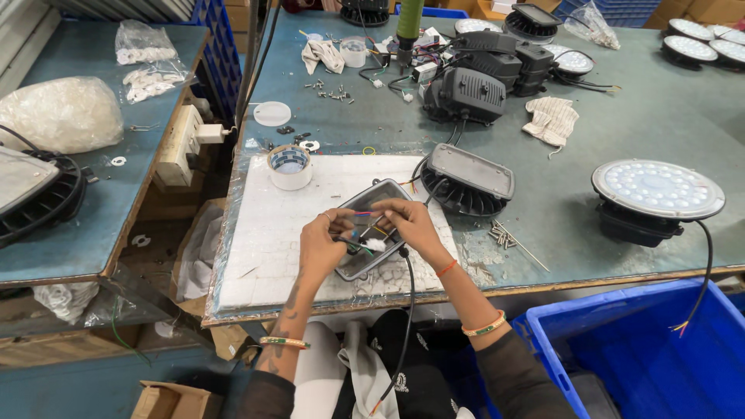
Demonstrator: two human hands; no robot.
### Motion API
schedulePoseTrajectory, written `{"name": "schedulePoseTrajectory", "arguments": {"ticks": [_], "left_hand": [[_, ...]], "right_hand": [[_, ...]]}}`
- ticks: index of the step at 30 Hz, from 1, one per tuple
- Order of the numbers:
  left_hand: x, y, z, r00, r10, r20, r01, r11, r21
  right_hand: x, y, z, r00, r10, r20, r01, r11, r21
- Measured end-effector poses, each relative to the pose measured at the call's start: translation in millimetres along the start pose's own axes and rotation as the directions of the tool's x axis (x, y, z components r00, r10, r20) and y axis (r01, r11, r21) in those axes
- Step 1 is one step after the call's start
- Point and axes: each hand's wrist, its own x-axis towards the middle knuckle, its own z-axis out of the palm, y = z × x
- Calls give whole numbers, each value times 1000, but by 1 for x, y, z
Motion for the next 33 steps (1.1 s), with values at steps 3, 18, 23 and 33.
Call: {"name": "schedulePoseTrajectory", "arguments": {"ticks": [3,18,23,33], "left_hand": [[1,-1,-12,973,139,187,-125,989,-81],[-10,11,-8,992,31,126,-47,991,125],[-16,16,-16,773,537,337,-541,836,-90],[-12,18,2,927,-55,371,21,995,97]], "right_hand": [[-7,-13,-2,998,-52,-46,49,997,-56],[-49,-58,8,991,-127,43,130,989,-66],[-58,-53,6,925,-379,29,359,845,-395],[-62,-58,9,881,-470,52,428,744,-513]]}}
